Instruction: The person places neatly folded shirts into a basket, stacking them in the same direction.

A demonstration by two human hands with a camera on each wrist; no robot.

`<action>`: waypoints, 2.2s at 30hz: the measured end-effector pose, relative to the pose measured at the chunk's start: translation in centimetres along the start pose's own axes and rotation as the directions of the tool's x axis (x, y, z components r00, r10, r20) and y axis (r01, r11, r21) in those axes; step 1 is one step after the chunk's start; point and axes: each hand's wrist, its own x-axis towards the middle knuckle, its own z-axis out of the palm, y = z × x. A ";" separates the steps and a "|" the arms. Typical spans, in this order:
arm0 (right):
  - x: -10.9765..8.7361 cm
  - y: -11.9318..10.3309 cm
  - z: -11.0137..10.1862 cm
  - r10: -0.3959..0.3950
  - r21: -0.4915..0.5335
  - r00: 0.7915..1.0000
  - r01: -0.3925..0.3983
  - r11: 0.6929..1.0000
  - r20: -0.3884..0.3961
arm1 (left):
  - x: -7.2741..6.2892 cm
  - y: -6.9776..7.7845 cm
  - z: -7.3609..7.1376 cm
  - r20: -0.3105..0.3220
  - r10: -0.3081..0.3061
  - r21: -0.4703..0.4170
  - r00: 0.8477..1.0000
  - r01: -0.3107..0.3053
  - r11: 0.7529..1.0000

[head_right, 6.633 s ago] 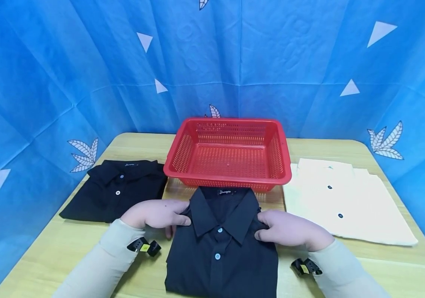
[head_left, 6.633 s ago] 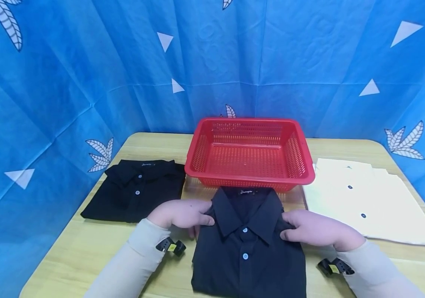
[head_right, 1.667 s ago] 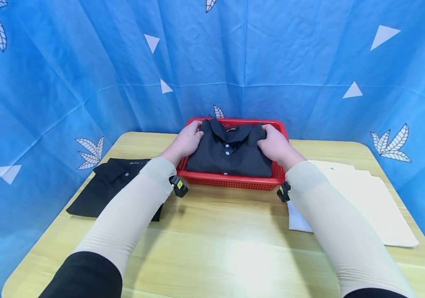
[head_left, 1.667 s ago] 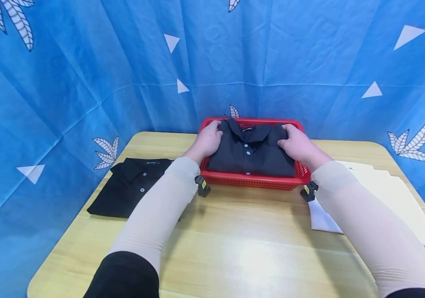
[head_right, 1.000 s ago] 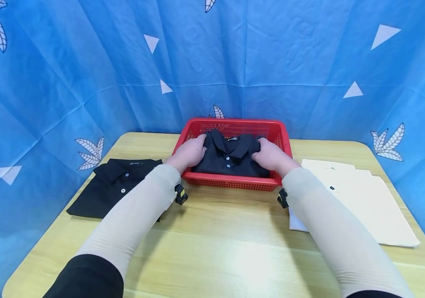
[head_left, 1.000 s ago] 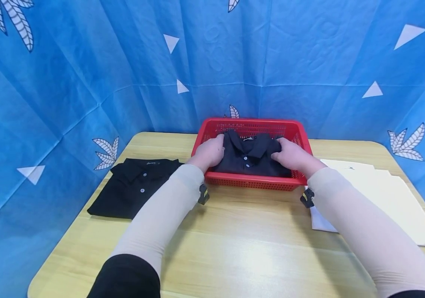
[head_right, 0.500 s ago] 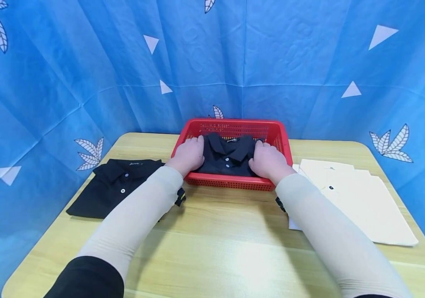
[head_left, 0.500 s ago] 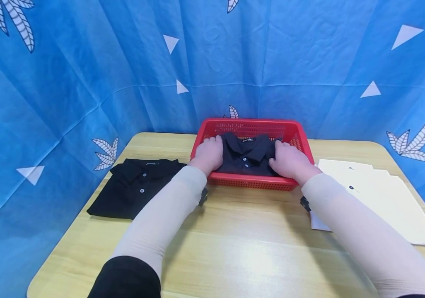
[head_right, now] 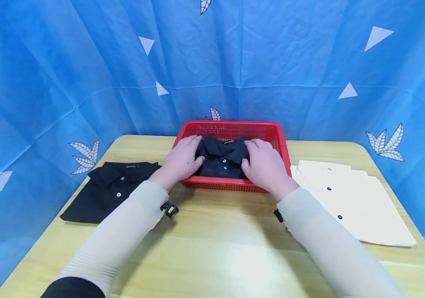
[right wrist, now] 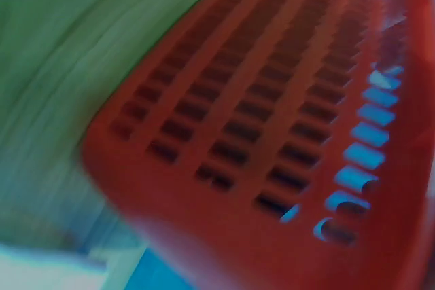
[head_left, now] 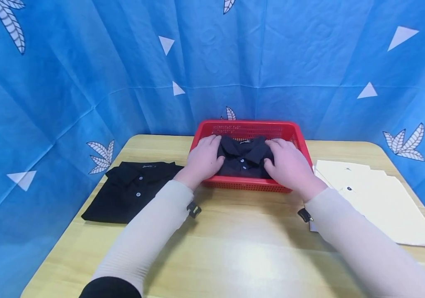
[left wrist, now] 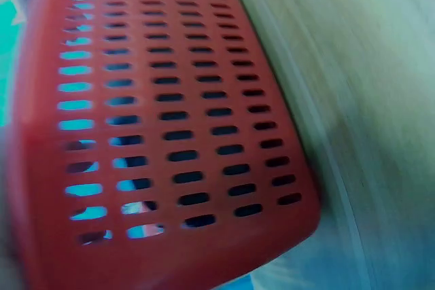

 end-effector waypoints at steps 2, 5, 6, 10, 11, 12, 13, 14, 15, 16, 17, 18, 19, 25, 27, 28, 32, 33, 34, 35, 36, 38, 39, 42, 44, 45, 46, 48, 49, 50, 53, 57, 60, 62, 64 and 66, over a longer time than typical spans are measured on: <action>-0.7 -0.6 -0.2 -0.008 0.069 1.000 0.008 0.998 -0.004 | -1.2 -0.4 -0.4 -0.033 0.032 -0.035 0.999 -0.033 0.999; -1.7 -1.4 -0.5 -0.012 0.192 1.000 0.013 0.981 -0.007 | -3.2 -1.0 -0.7 -0.082 0.083 -0.089 0.993 -0.090 0.992; -2.0 -1.6 -0.5 -0.013 0.228 1.000 0.015 0.974 -0.011 | -3.9 -1.2 -0.8 -0.100 0.099 -0.105 0.990 -0.110 0.988; -3.2 -2.4 -0.5 -0.045 0.333 0.998 0.060 0.941 -0.051 | -6.4 -2.2 -0.8 -0.193 0.131 -0.139 0.972 -0.160 0.977; -3.6 -2.7 -0.4 -0.060 0.351 0.996 0.080 0.933 -0.068 | -7.0 -2.5 -0.7 -0.218 0.133 -0.144 0.967 -0.167 0.975; -3.8 -3.1 -0.4 -0.080 0.365 0.993 0.106 0.925 -0.087 | -7.5 -2.7 -0.7 -0.243 0.133 -0.150 0.961 -0.173 0.974; -4.1 -3.4 -0.3 -0.099 0.381 0.990 0.132 0.915 -0.105 | -7.9 -2.9 -0.7 -0.264 0.129 -0.159 0.956 -0.175 0.972; -4.4 -3.8 -0.2 -0.120 0.393 0.985 0.159 0.906 -0.122 | -8.3 -3.2 -0.7 -0.281 0.126 -0.165 0.951 -0.177 0.970; -4.6 -4.2 -0.1 -0.141 0.409 0.981 0.185 0.894 -0.134 | -8.7 -3.4 -0.7 -0.293 0.119 -0.173 0.949 -0.175 0.969; -4.8 -4.6 0.1 -0.164 0.426 0.976 0.210 0.880 -0.144 | -9.1 -3.7 -0.7 -0.299 0.108 -0.181 0.948 -0.167 0.969; -5.0 -5.0 0.2 -0.185 0.443 0.972 0.232 0.866 -0.148 | -9.5 -4.0 -0.7 -0.299 0.094 -0.191 0.950 -0.156 0.969; -5.1 -5.4 0.4 -0.204 0.459 0.968 0.249 0.853 -0.146 | -9.8 -4.3 -0.8 -0.297 0.080 -0.201 0.951 -0.144 0.969; -5.2 -5.7 0.5 -0.218 0.482 0.967 0.256 0.838 -0.134 | -10.1 -4.8 -0.8 -0.293 0.063 -0.206 0.954 -0.128 0.970; -5.4 -7.4 2.0 -0.262 0.613 0.965 0.208 0.762 -0.002 | -12.1 -7.7 -1.2 -0.248 -0.039 -0.240 0.968 -0.023 0.970; -5.2 -7.9 2.7 -0.283 0.638 0.959 0.206 0.742 0.020 | -12.6 -8.9 -1.4 -0.238 -0.076 -0.257 0.968 0.013 0.966; -5.2 -8.1 3.0 -0.295 0.642 0.955 0.208 0.738 0.030 | -12.9 -9.6 -1.6 -0.233 -0.097 -0.266 0.968 0.032 0.963; -4.8 -9.1 4.4 -0.344 0.673 0.936 0.208 0.710 0.073 | -13.8 -12.1 -2.3 -0.211 -0.191 -0.307 0.959 0.120 0.944; -4.7 -9.4 4.6 -0.348 0.678 0.933 0.197 0.708 0.094 | -14.0 -12.7 -2.4 -0.204 -0.214 -0.318 0.955 0.142 0.937; -4.6 -9.6 4.8 -0.348 0.687 0.930 0.176 0.705 0.118 | -14.2 -13.2 -2.6 -0.199 -0.233 -0.326 0.952 0.160 0.932; -4.5 -9.9 5.1 -0.347 0.700 0.927 0.156 0.697 0.140 | -14.4 -13.8 -2.8 -0.191 -0.254 -0.333 0.948 0.181 0.925; -4.3 -10.1 5.3 -0.341 0.706 0.926 0.132 0.695 0.163 | -14.6 -14.3 -2.9 -0.182 -0.274 -0.339 0.944 0.201 0.919; -3.9 -10.7 5.7 -0.327 0.726 0.922 0.079 0.683 0.208 | -14.9 -15.4 -3.1 -0.171 -0.312 -0.339 0.935 0.241 0.909; -3.7 -10.9 6.0 -0.323 0.736 0.920 0.058 0.674 0.223 | -15.1 -16.0 -3.1 -0.170 -0.331 -0.336 0.928 0.261 0.905; -3.2 -12.0 7.0 -0.308 0.763 0.915 0.000 0.646 0.260 | -15.6 -17.9 -3.2 -0.164 -0.399 -0.317 0.902 0.335 0.887; -2.9 -12.8 7.6 -0.306 0.784 0.909 -0.034 0.620 0.282 | -16.1 -19.1 -3.0 -0.157 -0.453 -0.307 0.878 0.392 0.867; -2.8 -13.2 7.9 -0.309 0.792 0.905 -0.049 0.608 0.292 | -16.4 -19.6 -3.0 -0.152 -0.480 -0.305 0.864 0.421 0.854; -2.6 -13.6 8.3 -0.311 0.799 0.901 -0.063 0.598 0.304 | -16.7 -20.1 -2.8 -0.143 -0.508 -0.302 0.849 0.451 0.840; -2.4 -14.3 8.9 -0.312 0.810 0.889 -0.103 0.577 0.335 | -17.1 -21.0 -2.5 -0.123 -0.553 -0.303 0.824 0.499 0.812; -2.3 -14.6 9.2 -0.309 0.811 0.885 -0.121 0.572 0.349 | -17.2 -21.3 -2.4 -0.112 -0.572 -0.307 0.813 0.519 0.798; -2.2 -14.8 9.5 -0.302 0.813 0.881 -0.143 0.565 0.365 | -17.3 -21.7 -2.2 -0.099 -0.589 -0.311 0.802 0.537 0.784; -2.0 -15.3 10.6 -0.281 0.823 0.876 -0.198 0.533 0.393 | -17.4 -22.8 -1.7 -0.054 -0.630 -0.311 0.775 0.587 0.748; -1.4 -15.8 12.1 -0.260 0.857 0.874 -0.273 0.437 0.411 | -17.4 -23.9 -1.4 0.000 -0.674 -0.300 0.739 0.643 0.705; -1.1 -16.4 12.8 -0.232 0.871 0.871 -0.339 0.357 0.434 | -17.5 -24.5 -1.0 0.029 -0.686 -0.290 0.727 0.663 0.690; -0.9 -16.7 13.1 -0.212 0.873 0.869 -0.372 0.314 0.447 | -17.5 -24.6 -0.7 0.046 -0.687 -0.286 0.725 0.669 0.687; -0.6 -16.9 13.2 -0.198 0.875 0.868 -0.393 0.284 0.455 | -17.6 -24.9 -0.4 0.057 -0.681 -0.277 0.730 0.667 0.691; -0.4 -16.9 13.4 -0.188 0.875 0.865 -0.418 0.246 0.466 | -17.7 -25.1 -0.1 0.076 -0.675 -0.275 0.734 0.666 0.693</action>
